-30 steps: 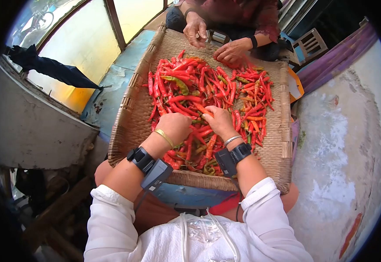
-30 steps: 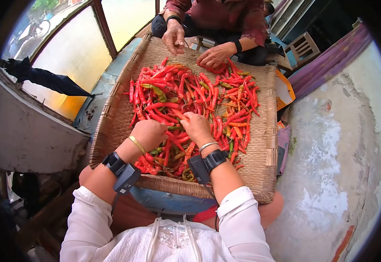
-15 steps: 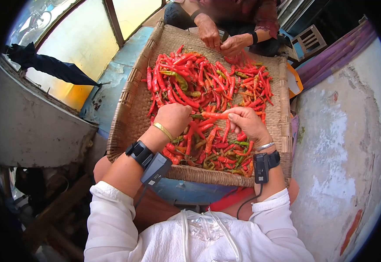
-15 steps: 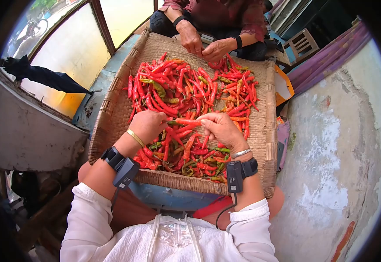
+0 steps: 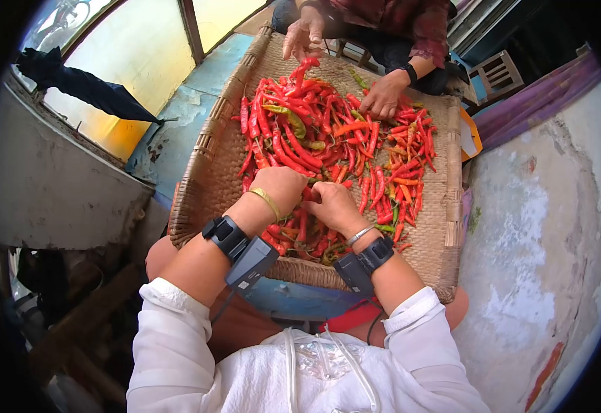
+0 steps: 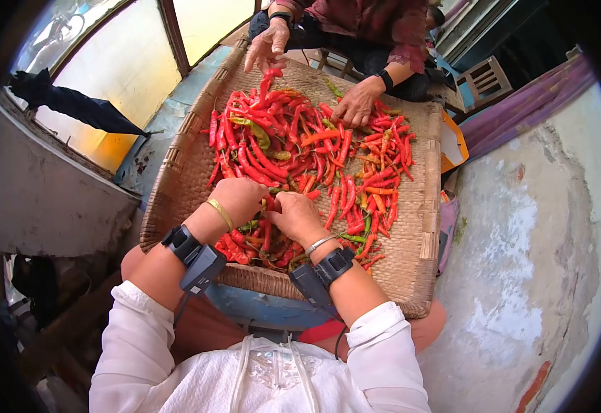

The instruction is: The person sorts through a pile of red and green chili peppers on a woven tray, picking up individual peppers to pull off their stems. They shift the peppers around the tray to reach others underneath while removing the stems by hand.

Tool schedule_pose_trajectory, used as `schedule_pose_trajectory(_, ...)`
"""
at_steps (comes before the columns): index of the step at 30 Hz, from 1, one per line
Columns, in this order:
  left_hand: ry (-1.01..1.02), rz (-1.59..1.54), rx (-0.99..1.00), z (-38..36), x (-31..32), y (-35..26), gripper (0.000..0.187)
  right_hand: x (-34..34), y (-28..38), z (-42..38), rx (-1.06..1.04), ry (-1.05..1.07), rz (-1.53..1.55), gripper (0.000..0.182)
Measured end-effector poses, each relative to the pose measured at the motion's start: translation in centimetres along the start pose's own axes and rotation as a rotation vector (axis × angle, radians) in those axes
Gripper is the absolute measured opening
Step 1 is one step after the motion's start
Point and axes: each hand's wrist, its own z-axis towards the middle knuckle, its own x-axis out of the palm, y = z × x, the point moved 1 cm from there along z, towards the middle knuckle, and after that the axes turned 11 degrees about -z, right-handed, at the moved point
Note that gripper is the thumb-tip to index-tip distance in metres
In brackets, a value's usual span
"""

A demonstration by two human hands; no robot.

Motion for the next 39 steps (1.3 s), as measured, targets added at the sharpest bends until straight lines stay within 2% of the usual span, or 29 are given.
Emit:
schedule_pose_trajectory(1, 0.012, 0.008, 0.001, 0.0, -0.6, -0.4, 0.016, -0.1, -0.1, 0.0, 0.081, 0.084, 0.117, 0.023)
schedule_pose_trajectory(2, 0.025, 0.017, 0.002, 0.0, -1.0, -0.6, 0.017, -0.6, -0.1, -0.1, 0.077, 0.088, 0.110, 0.023)
schedule_pose_trajectory(3, 0.020, 0.014, -0.003, 0.0, -1.0, -0.6, 0.017, -1.4, -0.3, -0.5, 0.157, 0.214, 0.329, 0.021)
schedule_pose_trajectory(4, -0.109, -0.089, 0.087, -0.2, -1.0, -0.7, 0.018, -2.1, -0.5, -0.9, 0.240, 0.339, 0.552, 0.019)
schedule_pose_trajectory(5, -0.230, -0.193, 0.179, -0.3, -1.0, -0.8, 0.018, -2.5, -0.9, -1.3, 0.207, 0.373, 0.653, 0.013)
schedule_pose_trajectory(6, -0.224, -0.194, 0.180, -0.3, -0.6, -0.7, 0.018, -2.8, -1.2, -1.6, 0.211, 0.373, 0.658, 0.013)
schedule_pose_trajectory(8, -0.230, -0.250, 0.345, 0.2, 0.3, -0.7, 0.020, -3.4, -1.7, -2.1, 0.072, 0.299, 0.839, 0.009)
schedule_pose_trajectory(9, -0.228, -0.251, 0.349, 0.2, 0.1, -0.9, 0.020, -3.5, -1.8, -2.2, 0.007, 0.261, 0.814, 0.008)
schedule_pose_trajectory(11, -0.031, -0.183, 0.193, 0.1, -0.6, -1.3, 0.019, -4.0, -1.8, -2.7, 0.079, 0.275, 0.916, 0.007)
schedule_pose_trajectory(12, -0.031, -0.181, 0.194, 0.0, -0.9, -1.3, 0.019, -4.2, -1.6, -2.8, 0.149, 0.292, 1.019, 0.007)
schedule_pose_trajectory(14, -0.176, -0.187, 0.248, -0.3, -1.5, -1.4, 0.017, -4.1, -1.8, -2.8, 0.182, 0.254, 0.978, 0.006)
schedule_pose_trajectory(17, -0.234, -0.176, 0.269, -0.4, -1.9, -1.2, 0.016, -3.7, -2.7, -2.6, 0.207, 0.182, 0.922, 0.007)
schedule_pose_trajectory(21, -0.171, -0.117, 0.229, -0.2, -1.8, -1.0, 0.015, -3.8, -3.6, -2.5, 0.214, 0.103, 0.857, 0.009)
schedule_pose_trajectory(22, -0.149, -0.030, 0.166, 0.0, -1.6, -0.7, 0.013, -3.8, -4.0, -2.5, 0.217, 0.103, 0.860, 0.009)
schedule_pose_trajectory(24, -0.126, 0.056, 0.100, 0.1, -1.7, -0.3, 0.012, -4.2, -5.0, -2.4, 0.244, 0.018, 0.624, 0.009)
schedule_pose_trajectory(26, -0.108, 0.073, 0.043, 0.1, -2.0, -0.3, 0.012, -4.6, -6.3, -2.3, 0.239, 0.023, 0.604, 0.008)
schedule_pose_trajectory(28, -0.089, 0.046, 0.048, 0.0, -1.8, -0.5, 0.013, -5.8, -6.4, -2.5, 0.327, 0.023, 0.892, 0.009)
schedule_pose_trajectory(30, -0.071, 0.019, 0.053, 0.0, -1.5, -0.8, 0.013, -5.6, -7.5, -2.0, 0.291, 0.004, 0.979, 0.013)
schedule_pose_trajectory(32, -0.051, -0.040, 0.068, -0.1, -1.1, -1.2, 0.015, -5.5, -7.5, -1.4, 0.216, -0.239, 1.511, 0.025)
schedule_pose_trajectory(33, -0.046, -0.040, 0.069, -0.1, -1.0, -1.3, 0.015, -5.6, -6.8, -1.0, 0.330, -0.328, 1.450, 0.038)
schedule_pose_trajectory(34, -0.039, -0.040, 0.074, -0.2, -1.0, -1.4, 0.015, -4.9, -7.3, -1.0, 0.333, -0.330, 1.452, 0.038)
schedule_pose_trajectory(36, -0.032, -0.038, 0.080, -0.1, -1.0, -1.4, 0.016, -4.0, -7.8, -0.7, 0.205, -0.537, 0.041, 0.041)
schedule_pose_trajectory(37, -0.038, -0.032, 0.094, -0.1, -0.8, -1.3, 0.016, -3.8, -7.7, -0.9, 0.265, -0.316, 0.065, 0.039)
schedule_pose_trajectory(38, -0.045, -0.025, 0.107, -0.1, -0.7, -1.2, 0.016, -3.9, -7.5, -1.0, 0.267, -0.314, 0.064, 0.039)
schedule_pose_trajectory(39, -0.045, -0.026, 0.108, -0.1, -0.5, -1.2, 0.016, -3.9, -6.5, -1.0, 0.321, -0.006, 0.048, 0.035)
